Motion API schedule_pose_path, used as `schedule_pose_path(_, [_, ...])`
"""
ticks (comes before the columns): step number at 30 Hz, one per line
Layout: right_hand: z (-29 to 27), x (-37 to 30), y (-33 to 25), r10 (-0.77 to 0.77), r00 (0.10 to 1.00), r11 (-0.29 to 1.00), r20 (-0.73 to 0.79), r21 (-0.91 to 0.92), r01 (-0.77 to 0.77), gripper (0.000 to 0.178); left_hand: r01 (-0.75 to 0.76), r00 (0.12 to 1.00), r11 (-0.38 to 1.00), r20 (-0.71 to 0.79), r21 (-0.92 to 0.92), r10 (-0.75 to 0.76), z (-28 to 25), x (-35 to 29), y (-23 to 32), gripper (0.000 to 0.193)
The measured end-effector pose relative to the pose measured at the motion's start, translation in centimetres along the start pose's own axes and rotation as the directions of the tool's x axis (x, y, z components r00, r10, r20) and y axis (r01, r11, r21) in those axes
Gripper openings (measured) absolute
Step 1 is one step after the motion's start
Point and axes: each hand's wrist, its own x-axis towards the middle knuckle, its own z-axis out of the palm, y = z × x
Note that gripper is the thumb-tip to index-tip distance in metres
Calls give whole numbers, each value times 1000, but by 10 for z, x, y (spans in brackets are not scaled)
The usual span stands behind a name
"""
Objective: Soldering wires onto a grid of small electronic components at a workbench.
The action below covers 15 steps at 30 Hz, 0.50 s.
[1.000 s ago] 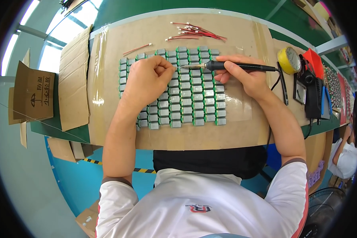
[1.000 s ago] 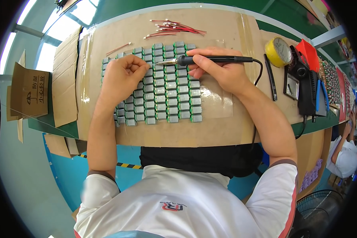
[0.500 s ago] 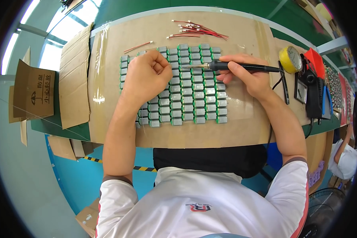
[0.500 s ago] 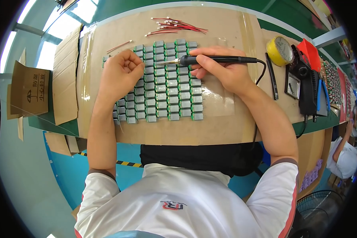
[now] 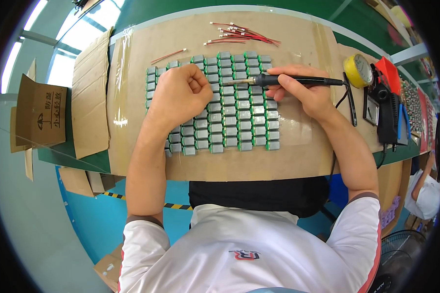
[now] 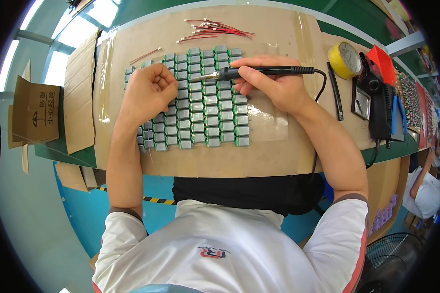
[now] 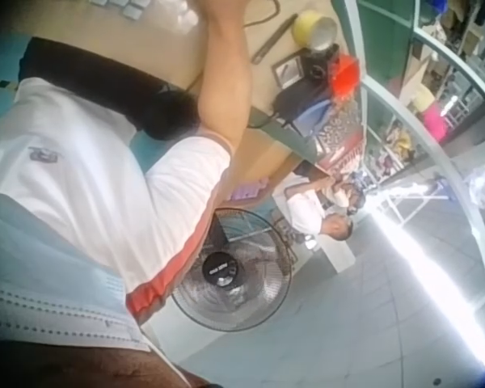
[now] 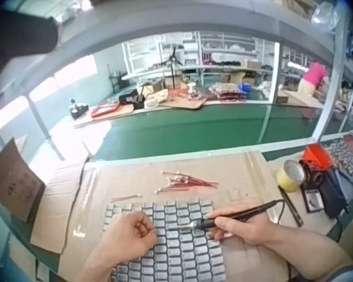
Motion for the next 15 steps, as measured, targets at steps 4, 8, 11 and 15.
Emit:
schedule_pose_path(4, [0, 0, 2, 10, 1000, 1000, -3, 5, -10, 21, -7, 1000, 1000, 0, -3, 7, 0, 0, -2, 6])
schedule_pose_path(8, [-1, 0, 4, -9, 1000, 999, 4, 31, 9, 21, 8, 1000, 1000, 2, -1, -8, 1, 1, -1, 7])
schedule_pose_path(11, [0, 0, 0, 16, 1000, 1000, -1, 15, -16, 21, -7, 1000, 1000, 8, 21, 7, -1, -1, -1, 7])
schedule_pose_path(15, [0, 1, 3, 3, 1000, 1000, 14, 3, -3, 21, -6, 1000, 1000, 6, 15, 6, 1, -1, -2, 6])
